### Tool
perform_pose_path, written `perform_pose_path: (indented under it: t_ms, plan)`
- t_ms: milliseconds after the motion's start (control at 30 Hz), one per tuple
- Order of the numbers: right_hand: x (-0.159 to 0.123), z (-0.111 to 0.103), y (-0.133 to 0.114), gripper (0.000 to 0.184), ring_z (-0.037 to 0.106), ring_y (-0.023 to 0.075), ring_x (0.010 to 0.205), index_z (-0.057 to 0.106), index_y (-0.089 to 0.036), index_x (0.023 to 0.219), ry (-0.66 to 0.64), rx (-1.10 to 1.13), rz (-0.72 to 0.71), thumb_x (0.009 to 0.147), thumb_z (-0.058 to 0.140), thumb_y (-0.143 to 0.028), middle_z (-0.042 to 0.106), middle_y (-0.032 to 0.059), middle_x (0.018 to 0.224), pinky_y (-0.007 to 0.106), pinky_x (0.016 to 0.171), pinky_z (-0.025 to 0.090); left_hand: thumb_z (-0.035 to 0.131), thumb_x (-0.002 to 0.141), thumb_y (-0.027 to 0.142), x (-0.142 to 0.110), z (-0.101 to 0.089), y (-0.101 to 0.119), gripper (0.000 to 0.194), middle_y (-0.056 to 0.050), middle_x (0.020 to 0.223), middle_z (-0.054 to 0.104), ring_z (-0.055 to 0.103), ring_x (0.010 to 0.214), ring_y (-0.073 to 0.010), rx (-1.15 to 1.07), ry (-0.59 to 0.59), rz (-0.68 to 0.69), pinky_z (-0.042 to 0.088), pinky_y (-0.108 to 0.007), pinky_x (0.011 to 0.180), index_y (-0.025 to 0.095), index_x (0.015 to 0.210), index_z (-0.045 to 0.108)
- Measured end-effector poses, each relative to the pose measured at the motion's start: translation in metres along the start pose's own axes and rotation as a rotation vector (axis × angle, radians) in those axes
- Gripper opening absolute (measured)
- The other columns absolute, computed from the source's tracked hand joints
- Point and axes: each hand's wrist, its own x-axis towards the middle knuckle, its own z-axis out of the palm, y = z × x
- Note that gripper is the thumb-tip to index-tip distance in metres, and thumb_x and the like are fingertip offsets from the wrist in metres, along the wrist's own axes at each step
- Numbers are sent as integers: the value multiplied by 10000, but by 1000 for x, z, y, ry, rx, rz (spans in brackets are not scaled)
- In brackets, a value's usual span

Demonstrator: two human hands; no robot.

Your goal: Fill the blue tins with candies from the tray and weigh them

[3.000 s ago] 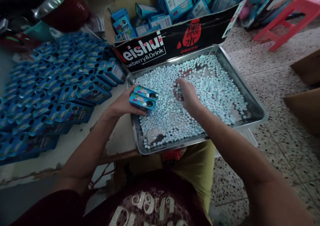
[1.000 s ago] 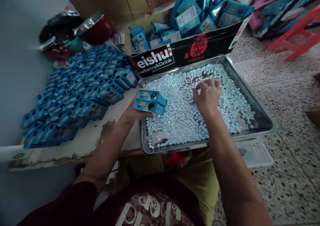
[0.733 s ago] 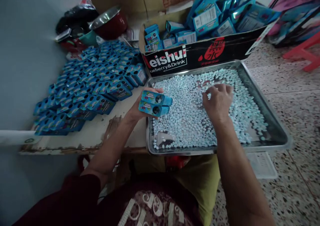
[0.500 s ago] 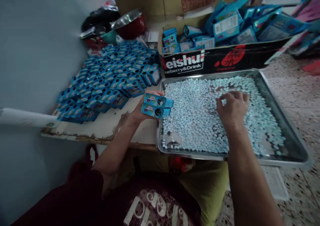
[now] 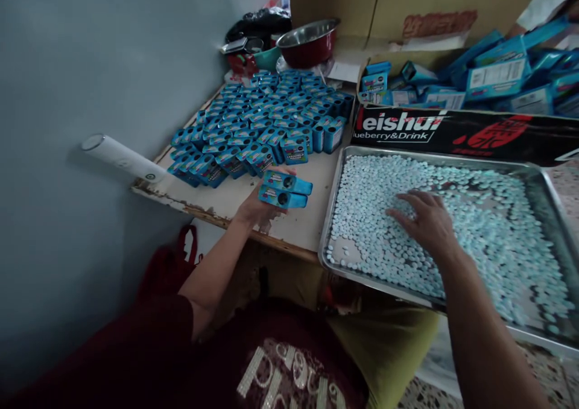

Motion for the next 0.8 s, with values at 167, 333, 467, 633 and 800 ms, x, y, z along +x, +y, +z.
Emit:
perform_pose_path:
  t_ms: [167,333,467,633,800]
  plan:
    - [-4,15,-30,859,486,509,1546,589,-326,1606,-265,-129,-184,893,720,-785,521,219,1694,658,1154,508,1119,399,433,27,-13,-23,1111,-100,1284,750,757,1137,-331,37,80,25,669,-474,939,257,1361,592]
    - [-25,40,-36,635,502,467,1501,632,-263,1543,-234,-283,-232,1053,556,-661,571,226,1629,622,1097,512,1118,349,428,52,-17,-50,1144,-64,1251,737,736,1146,-270,40,172,45,616,-410,1037,251,1320,539]
    - [-24,43,-28,386,653,397,1180,753,-208,1160,-235,-274,-209,1107,447,-437,736,221,1247,487,907,531,1070,467,474,64,-15,-56,1010,-64,1242,738,725,1137,-251,145,231,60,582,-418,1087,236,1301,553]
    - [0,22,-29,286,652,297,778,632,-263,837,-156,169,228,1015,571,-479,689,111,795,381,660,444,1044,552,335,61,-6,-36,949,-121,1362,713,654,1371,-345,361,442,112,496,-515,1227,256,1380,586]
    - [12,-9,-47,230,457,156,533,555,-247,723,-18,1236,751,815,741,-345,543,12,593,257,470,370,959,734,338,8,5,-16,627,-98,1199,758,668,1345,-380,497,572,177,562,-549,1143,304,1294,679]
